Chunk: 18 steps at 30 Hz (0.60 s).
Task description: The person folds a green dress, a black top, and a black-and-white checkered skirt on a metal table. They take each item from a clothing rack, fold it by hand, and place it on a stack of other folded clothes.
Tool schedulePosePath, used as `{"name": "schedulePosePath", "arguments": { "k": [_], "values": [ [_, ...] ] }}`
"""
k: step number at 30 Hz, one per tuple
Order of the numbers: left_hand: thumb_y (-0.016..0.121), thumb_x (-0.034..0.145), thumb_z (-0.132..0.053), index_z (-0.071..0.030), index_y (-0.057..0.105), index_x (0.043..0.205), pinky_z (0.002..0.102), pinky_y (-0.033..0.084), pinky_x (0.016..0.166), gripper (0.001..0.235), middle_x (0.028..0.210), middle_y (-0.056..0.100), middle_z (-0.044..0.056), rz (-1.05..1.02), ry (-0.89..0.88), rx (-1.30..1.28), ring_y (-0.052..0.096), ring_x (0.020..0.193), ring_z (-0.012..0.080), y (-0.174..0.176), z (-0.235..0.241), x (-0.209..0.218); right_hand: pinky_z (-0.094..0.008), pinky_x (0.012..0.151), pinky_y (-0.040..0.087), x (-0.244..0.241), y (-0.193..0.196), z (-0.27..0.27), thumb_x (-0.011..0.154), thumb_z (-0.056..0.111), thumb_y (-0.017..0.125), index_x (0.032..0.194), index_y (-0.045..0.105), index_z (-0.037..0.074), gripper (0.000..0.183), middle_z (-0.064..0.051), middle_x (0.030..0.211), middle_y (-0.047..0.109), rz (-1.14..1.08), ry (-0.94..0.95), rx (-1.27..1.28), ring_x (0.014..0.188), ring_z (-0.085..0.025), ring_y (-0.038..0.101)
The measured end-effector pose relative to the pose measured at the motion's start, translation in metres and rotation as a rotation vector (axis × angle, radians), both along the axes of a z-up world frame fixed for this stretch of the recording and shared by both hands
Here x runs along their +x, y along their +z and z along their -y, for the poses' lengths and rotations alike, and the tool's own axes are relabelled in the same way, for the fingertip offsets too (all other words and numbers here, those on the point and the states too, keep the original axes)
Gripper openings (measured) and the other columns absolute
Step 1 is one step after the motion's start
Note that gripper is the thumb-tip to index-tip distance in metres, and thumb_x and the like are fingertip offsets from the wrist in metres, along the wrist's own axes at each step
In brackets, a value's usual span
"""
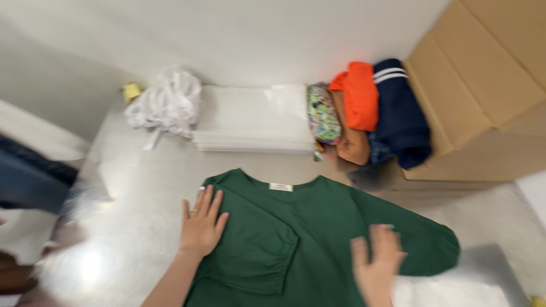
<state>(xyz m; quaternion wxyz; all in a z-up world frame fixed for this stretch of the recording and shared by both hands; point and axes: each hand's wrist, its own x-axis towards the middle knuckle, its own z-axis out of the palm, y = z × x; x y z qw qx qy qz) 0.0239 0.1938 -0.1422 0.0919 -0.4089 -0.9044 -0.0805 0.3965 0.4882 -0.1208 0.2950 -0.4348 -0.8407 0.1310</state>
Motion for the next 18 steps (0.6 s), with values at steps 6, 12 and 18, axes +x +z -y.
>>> {"name": "schedulePosePath", "arguments": {
  "k": [6,12,18],
  "values": [
    [0.026,0.103,-0.063,-0.030,0.019,0.168,0.062,0.019,0.121,0.073,0.176,0.014,-0.002,0.094,0.029,-0.128,0.013,0.162,0.0213,0.005,-0.001,0.001,-0.053,0.104,0.047,0.141,-0.025,-0.186,0.097,0.063,0.061,0.144,0.061,-0.010,0.087,-0.021,0.125,0.076,0.173,-0.658,-0.477,0.123,-0.045,0.064],
    [0.023,0.102,-0.063,-0.029,0.016,0.167,0.062,0.020,0.123,0.074,0.176,0.014,0.000,0.125,0.036,-0.186,0.013,0.162,0.0221,0.008,-0.001,0.001,-0.060,0.079,0.057,0.096,0.051,-0.162,0.076,0.052,0.093,0.129,0.063,-0.001,0.080,-0.025,0.123,0.069,0.040,-0.903,-0.723,0.107,-0.048,0.067],
    [0.051,0.099,-0.045,-0.022,0.035,0.159,0.066,0.015,0.127,0.067,0.172,0.023,0.015,0.378,0.122,-0.078,0.016,0.161,0.0376,0.027,-0.022,0.007,-0.059,0.105,0.049,0.103,0.045,-0.179,0.086,0.046,0.078,0.151,0.059,0.005,0.079,-0.027,0.146,0.055,0.231,-0.712,-0.702,0.144,-0.038,0.039]
  ]
}}
